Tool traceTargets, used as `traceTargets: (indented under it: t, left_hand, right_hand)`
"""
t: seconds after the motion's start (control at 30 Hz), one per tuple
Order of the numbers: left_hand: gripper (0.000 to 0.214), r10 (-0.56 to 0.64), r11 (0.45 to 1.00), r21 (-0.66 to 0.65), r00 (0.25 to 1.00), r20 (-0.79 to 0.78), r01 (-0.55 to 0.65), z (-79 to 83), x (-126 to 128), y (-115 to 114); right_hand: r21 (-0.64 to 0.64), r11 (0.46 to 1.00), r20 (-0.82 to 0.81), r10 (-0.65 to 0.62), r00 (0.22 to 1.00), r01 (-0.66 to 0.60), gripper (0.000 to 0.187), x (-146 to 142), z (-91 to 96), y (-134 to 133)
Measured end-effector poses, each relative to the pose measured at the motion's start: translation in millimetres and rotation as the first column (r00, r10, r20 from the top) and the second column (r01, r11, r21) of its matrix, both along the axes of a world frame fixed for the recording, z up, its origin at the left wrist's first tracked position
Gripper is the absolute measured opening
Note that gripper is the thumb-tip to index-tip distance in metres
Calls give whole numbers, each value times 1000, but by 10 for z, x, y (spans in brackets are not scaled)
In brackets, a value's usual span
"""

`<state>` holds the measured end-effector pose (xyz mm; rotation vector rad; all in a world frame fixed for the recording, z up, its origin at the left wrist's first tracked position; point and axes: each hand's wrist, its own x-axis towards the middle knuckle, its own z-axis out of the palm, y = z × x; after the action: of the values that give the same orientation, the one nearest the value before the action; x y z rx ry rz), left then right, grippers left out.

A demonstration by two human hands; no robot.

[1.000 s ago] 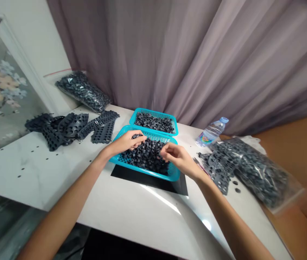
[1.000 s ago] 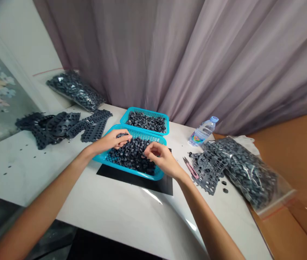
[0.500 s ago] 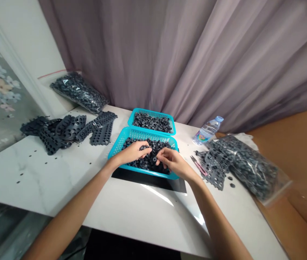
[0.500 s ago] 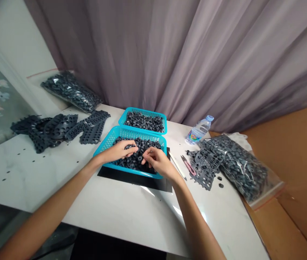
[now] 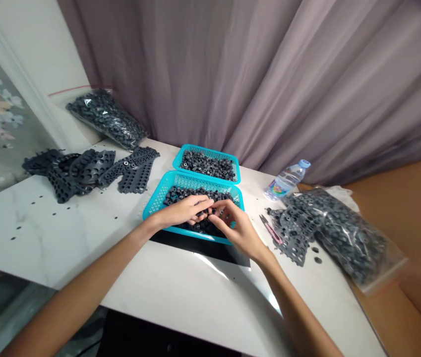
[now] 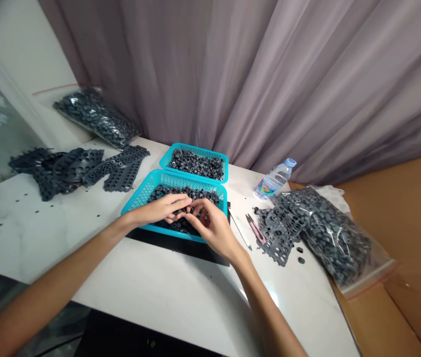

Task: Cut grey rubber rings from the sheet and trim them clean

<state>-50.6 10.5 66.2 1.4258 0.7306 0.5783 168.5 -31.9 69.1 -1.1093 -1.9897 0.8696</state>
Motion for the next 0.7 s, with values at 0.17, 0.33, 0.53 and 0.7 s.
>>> traceTargets:
  t: [0.17,0.33,0.53,0.7]
  left_hand:
    - [47,9,995,-104,997,81,-1,3,51,-43]
    - [46,78,988,-144,991,113,-61,-25,68,-61]
    - [40,93,986,-147,989,111,-76,-7,79,-134]
    - [39,72,988,-142,993,90,-59,2,74,-169]
  right_hand:
    - [131,989,38,-69,997,63,27,-87,-14,-21]
    - [207,978,76,-51,996,35,20,-135,-28,4]
    - [223,975,83,-32,996,13,15,-128,-31,-5]
    - [180,982,23,-54,998,49,19,-102,-37,-48]
